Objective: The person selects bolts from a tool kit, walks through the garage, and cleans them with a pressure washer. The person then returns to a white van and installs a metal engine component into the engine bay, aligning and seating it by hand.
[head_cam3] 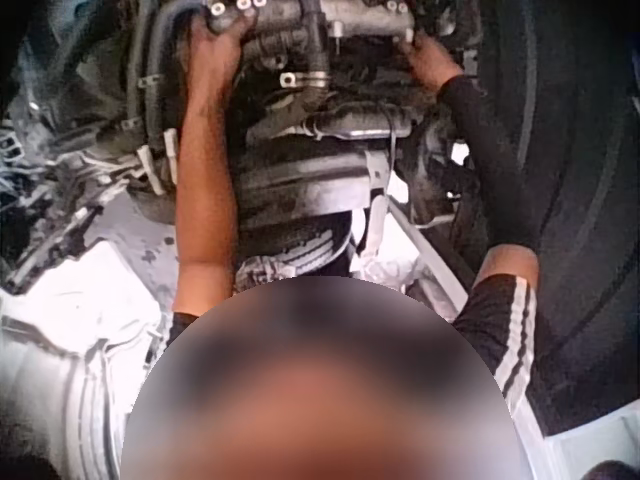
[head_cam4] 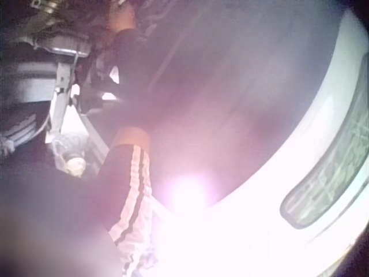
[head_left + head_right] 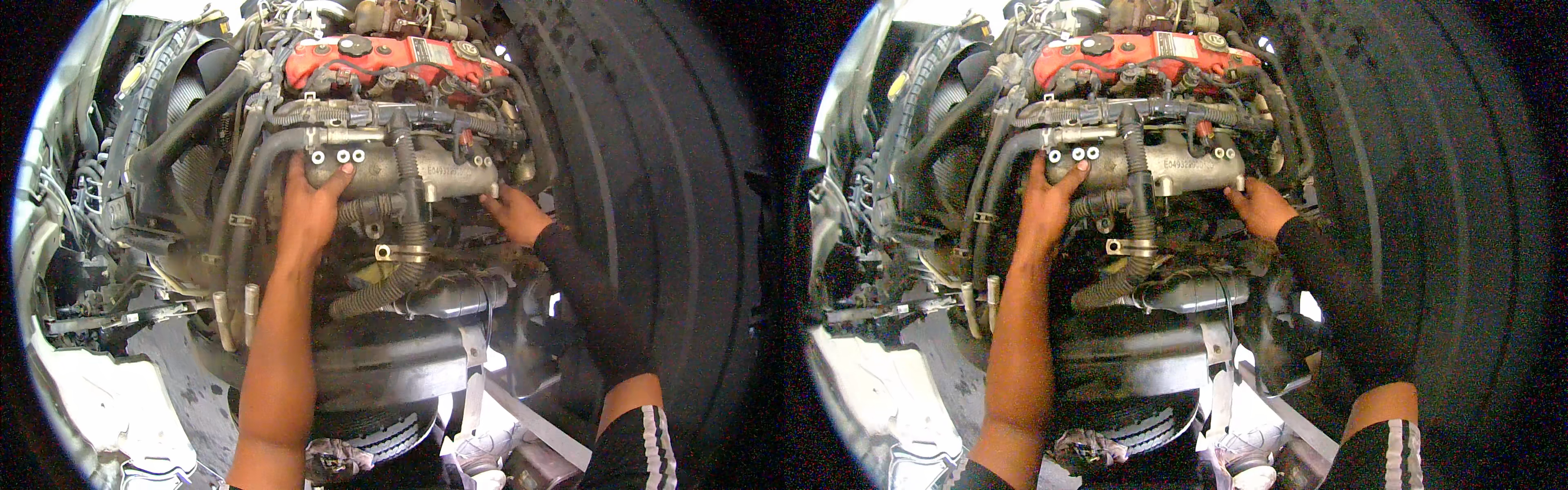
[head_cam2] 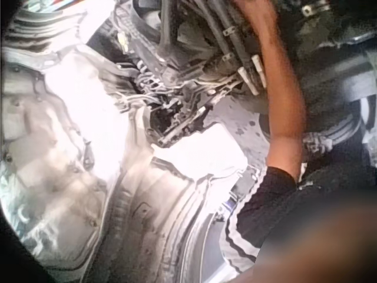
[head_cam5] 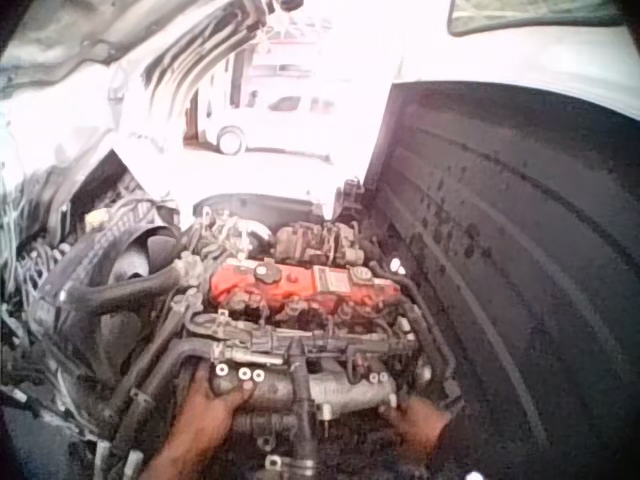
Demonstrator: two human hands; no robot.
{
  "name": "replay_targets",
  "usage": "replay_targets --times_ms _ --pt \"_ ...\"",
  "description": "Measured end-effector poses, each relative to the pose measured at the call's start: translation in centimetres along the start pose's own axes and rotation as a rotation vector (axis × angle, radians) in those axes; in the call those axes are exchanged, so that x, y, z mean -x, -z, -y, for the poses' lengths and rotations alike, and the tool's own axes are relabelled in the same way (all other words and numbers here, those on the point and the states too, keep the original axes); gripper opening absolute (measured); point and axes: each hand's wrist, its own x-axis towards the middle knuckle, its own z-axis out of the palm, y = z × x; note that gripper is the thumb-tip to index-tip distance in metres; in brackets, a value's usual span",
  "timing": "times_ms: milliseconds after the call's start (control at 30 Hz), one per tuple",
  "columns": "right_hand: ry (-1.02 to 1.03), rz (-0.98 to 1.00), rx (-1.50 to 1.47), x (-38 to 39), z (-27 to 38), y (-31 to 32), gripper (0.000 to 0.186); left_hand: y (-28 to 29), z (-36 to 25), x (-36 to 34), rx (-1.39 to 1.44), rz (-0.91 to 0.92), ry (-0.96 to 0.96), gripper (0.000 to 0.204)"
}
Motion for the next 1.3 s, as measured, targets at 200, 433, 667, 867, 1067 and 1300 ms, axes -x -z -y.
replay_targets --times_ms 200,433,667,867,1067,1300 --pt "0.055 -0.158 0.165 2.1 6.0 5.2 0.054 -0.1 -0.1 0.1 0.014 -0.011 -0.002 0.095" --pt "0.792 -0.566 0.439 -4.8 13.6 6.4 0.079 0.2 -0.2 -0.2 -0.017 0.015 0.034 0.098" --pt "0.828 -0.392 0.686 -8.1 15.0 7.5 0.042 0.1 0.0 -0.2 0.010 0.002 0.069 0.099" --pt "0.855 -0.408 0.633 -8.5 14.4 7.6 0.041 0.0 0.4 -0.4 0.035 -0.014 0.108 0.095" --pt "0.807 -0.427 0.635 -8.7 13.7 7.3 0.041 -0.3 0.2 -0.1 0.049 -0.027 0.101 0.094" --pt "0.892 -0.501 0.629 -8.6 13.8 6.8 0.047 -0.2 0.3 0.1 0.019 -0.041 0.017 0.094"
